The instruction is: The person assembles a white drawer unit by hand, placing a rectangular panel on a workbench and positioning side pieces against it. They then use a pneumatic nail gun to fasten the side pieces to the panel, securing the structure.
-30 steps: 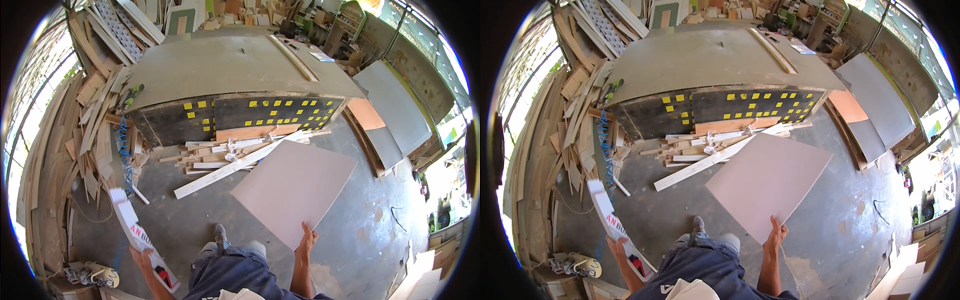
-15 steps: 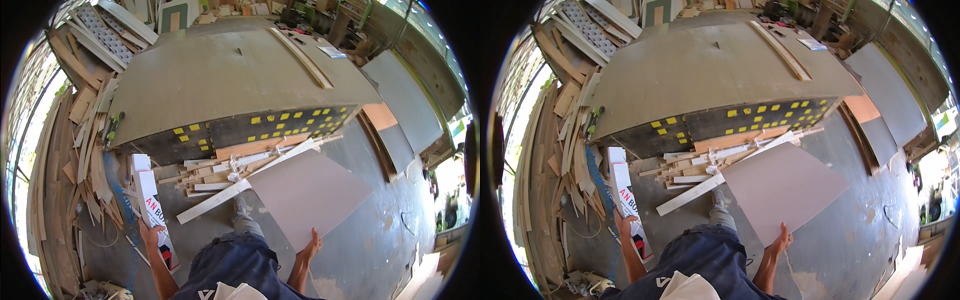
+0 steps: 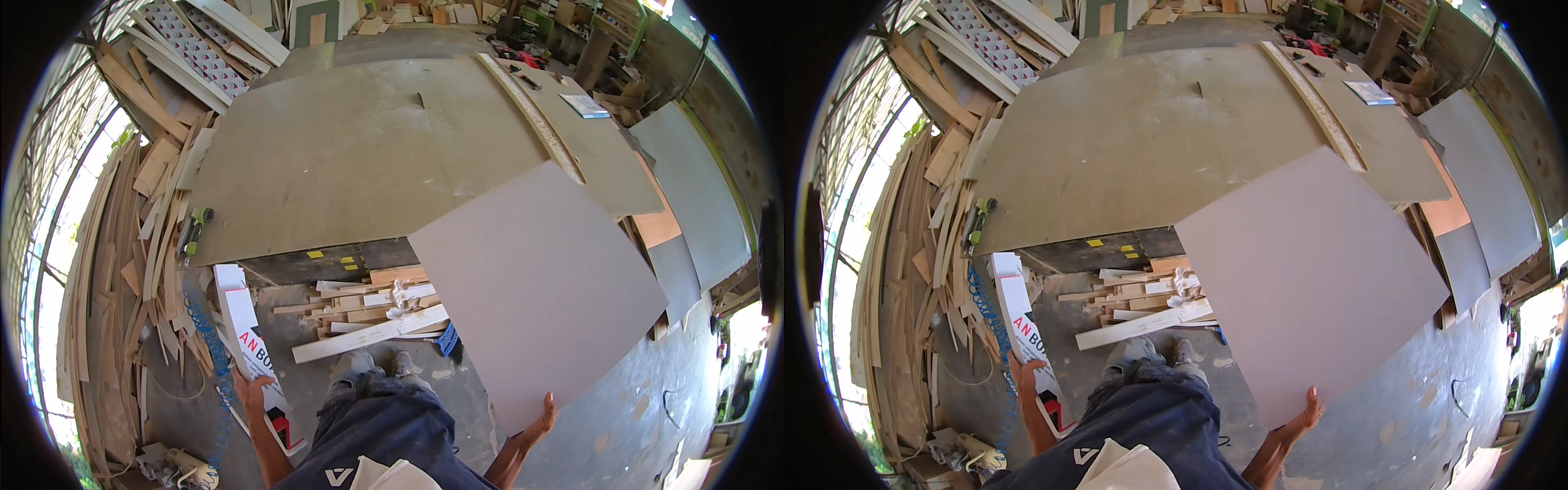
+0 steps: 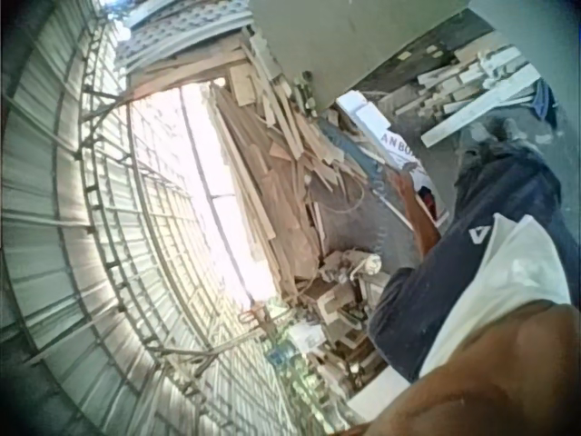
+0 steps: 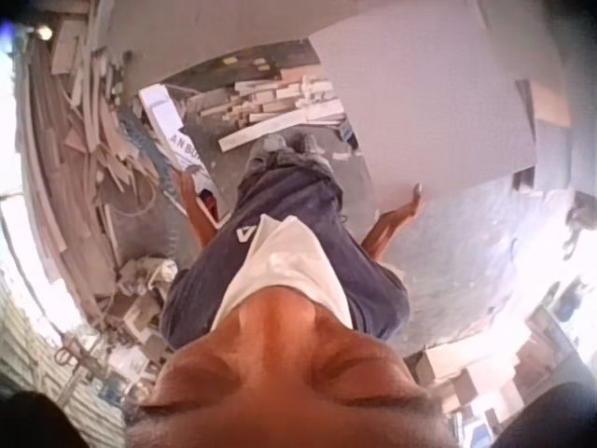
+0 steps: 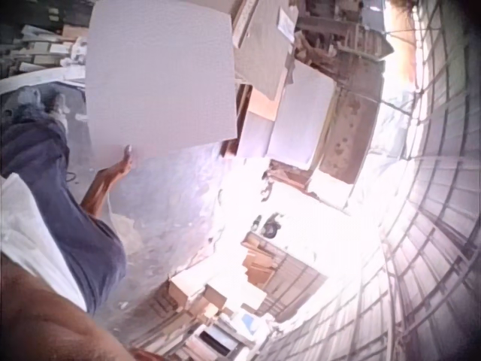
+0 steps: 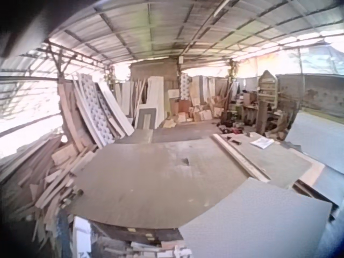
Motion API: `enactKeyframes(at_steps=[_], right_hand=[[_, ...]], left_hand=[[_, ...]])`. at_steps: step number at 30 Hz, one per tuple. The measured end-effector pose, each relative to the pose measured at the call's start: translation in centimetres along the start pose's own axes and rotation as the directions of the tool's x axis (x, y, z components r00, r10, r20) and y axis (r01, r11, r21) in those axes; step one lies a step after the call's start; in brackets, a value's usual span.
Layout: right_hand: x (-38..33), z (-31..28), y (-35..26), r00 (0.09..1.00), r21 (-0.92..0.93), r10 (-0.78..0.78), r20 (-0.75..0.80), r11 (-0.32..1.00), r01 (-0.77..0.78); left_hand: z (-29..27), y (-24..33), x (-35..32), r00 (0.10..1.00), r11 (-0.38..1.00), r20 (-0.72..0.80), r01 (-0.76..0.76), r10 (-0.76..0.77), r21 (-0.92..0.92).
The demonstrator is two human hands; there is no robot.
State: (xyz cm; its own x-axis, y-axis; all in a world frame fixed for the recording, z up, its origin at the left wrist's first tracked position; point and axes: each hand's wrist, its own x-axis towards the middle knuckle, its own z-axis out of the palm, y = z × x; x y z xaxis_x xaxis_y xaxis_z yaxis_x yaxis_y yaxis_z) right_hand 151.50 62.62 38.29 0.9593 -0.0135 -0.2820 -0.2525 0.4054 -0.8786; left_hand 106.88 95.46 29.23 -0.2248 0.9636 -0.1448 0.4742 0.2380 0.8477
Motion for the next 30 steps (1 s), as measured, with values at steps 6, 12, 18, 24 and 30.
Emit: enactKeyframes(at_steps=[6,12,18,24,30], right_hand=[[4.1,5.9,2.8,0.984,0.184,-0.106,0.143,0.980,0.079],[9.8,13.0,9.2,0.854,0.036,0.119,0.507,0.987,-0.159],[12.3,26.0,18.2,0.787,-0.076,0.276,0.552,0.956,-0.282],[17.2,37.4,27.6,0.641,-0.317,0.452,0.621,0.892,-0.322],[23.2,41.9,30.0,0.564,-0.600,0.524,0.639,0.798,-0.061]], left_hand=[[1.1,3.8,0.5,0.997,0.981,-0.070,0.011,-0.025,-0.193],[0.8,5.9,2.2,0.992,0.992,-0.126,0.013,-0.029,-0.122],[2.5,8.0,7.1,0.991,1.000,-0.131,0.021,-0.020,0.000],[6.3,11.9,16.2,0.995,0.987,-0.094,0.054,-0.040,0.151],[10.4,14.2,28.5,0.990,0.947,-0.125,-0.023,0.066,0.320]])
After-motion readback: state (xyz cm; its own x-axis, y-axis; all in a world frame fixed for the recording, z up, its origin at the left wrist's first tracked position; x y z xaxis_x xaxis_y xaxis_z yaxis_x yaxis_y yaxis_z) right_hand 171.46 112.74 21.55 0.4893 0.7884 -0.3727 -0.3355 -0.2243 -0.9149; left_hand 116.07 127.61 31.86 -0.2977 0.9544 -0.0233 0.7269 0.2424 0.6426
